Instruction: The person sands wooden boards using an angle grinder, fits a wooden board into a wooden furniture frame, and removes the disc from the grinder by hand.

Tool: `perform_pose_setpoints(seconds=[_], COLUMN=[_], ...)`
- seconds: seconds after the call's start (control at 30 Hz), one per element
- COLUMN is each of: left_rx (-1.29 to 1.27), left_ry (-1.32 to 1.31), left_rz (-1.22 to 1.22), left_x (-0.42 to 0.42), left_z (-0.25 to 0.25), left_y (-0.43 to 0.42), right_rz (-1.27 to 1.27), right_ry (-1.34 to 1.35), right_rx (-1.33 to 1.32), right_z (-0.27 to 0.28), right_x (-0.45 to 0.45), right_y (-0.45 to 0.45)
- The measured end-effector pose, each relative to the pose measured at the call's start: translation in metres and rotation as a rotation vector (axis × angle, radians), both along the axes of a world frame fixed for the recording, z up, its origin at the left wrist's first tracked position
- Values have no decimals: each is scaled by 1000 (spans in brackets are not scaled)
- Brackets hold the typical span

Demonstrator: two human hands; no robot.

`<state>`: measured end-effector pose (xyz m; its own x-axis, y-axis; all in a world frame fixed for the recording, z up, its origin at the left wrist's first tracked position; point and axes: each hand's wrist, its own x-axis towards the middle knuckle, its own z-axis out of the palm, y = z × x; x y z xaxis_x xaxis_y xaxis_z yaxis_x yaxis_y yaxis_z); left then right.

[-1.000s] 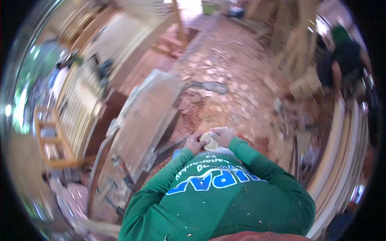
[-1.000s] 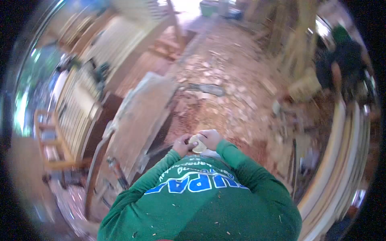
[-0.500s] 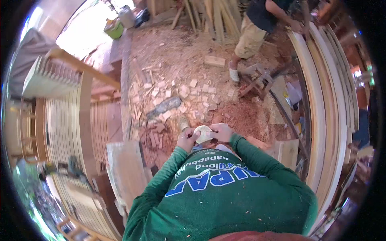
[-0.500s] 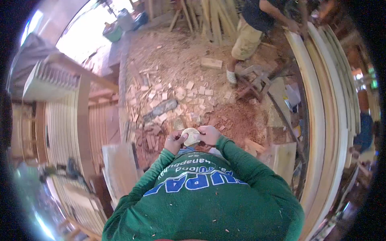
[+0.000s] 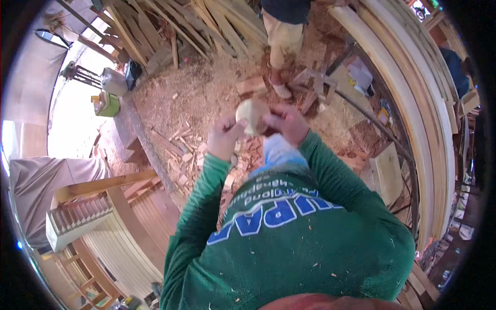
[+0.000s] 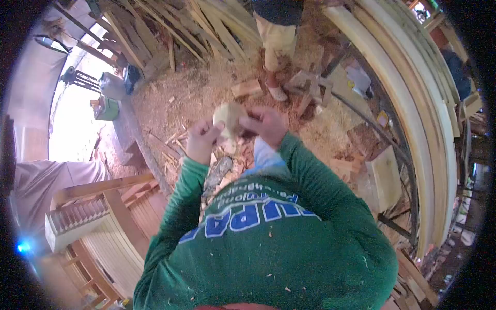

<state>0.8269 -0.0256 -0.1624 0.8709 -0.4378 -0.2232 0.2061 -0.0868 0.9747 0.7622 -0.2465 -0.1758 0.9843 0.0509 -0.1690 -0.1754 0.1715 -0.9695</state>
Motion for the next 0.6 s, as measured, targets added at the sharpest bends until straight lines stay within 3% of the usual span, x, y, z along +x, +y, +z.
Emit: perform_pose_setpoints(seconds=[0.03, 0.1, 0.2, 0.37, 0.5, 0.6], left_rx=[-93, -293, -332, -323, -280, -304], left_ry=[35, 64, -10, 51, 128, 186], left_rz=[-17, -49, -148, -55, -78, -238], left_x=[16, 60, 123, 221, 292, 349], left_z=[4, 9, 6, 20, 1, -31], left_y=[-7, -29, -47, -81, -98, -107], right_rz=[-37, -52, -31, 78, 199, 260], right_ry=[42, -17, -38, -89, -74, -41], right_rx=[142, 129, 134, 86, -63, -132], right_z=[7, 26, 22, 30, 45, 21], right_x=[20, 60, 119, 236, 303, 343], right_y=[-7, -26, -55, -94, -117, -126])
